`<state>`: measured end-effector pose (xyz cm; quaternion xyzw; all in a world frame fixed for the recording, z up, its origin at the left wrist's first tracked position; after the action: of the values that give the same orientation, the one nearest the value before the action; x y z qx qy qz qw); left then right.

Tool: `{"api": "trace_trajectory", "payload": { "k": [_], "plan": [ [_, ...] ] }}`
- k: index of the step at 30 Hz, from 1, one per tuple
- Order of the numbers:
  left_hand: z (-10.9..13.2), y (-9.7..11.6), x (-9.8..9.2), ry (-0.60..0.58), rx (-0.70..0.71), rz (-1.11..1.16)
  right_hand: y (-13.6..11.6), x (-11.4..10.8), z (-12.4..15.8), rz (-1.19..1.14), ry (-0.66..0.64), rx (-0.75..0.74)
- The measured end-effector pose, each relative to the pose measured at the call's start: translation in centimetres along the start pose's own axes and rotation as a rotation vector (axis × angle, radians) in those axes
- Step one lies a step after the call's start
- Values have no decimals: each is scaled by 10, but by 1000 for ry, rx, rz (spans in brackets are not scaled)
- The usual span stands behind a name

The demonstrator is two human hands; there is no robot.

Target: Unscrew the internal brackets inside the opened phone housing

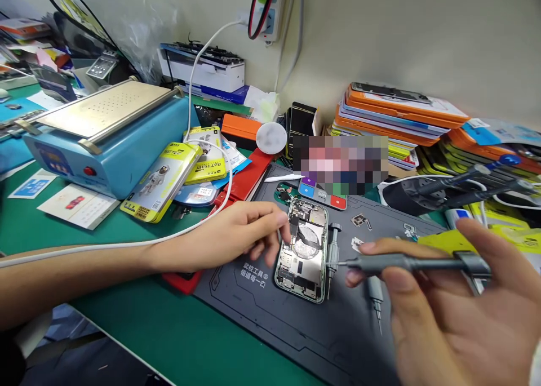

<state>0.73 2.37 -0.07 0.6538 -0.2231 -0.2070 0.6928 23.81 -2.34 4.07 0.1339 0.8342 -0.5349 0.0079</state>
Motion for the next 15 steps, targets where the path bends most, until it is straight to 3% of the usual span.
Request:
{"api": "trace_trajectory", "payload": {
  "k": [2, 4, 6, 15],
  "plan": [
    [0, 0, -2, 25, 11, 50, -3, 9, 13, 139, -55, -174],
    [-1, 1, -3, 34, 19, 92, 3, 22, 28, 236, -171, -247],
    [-2, 2, -3, 25, 19, 105, 7, 29, 40, 260, -203, -337],
    [-1, 2, -1, -24, 21, 73, 18, 35, 43, 228, -283, -294]
  ]
}}
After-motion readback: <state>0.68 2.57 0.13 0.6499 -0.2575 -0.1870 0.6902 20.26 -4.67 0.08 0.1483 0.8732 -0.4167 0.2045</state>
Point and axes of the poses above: each hand's wrist, its own z-axis away from the middle knuckle, its own x-axis out of the palm, y = z × x, the point moved 6 cm from there along -z, towards the middle knuckle, and after that the axes turned 7 degrees about x, right-handed, at the moved point
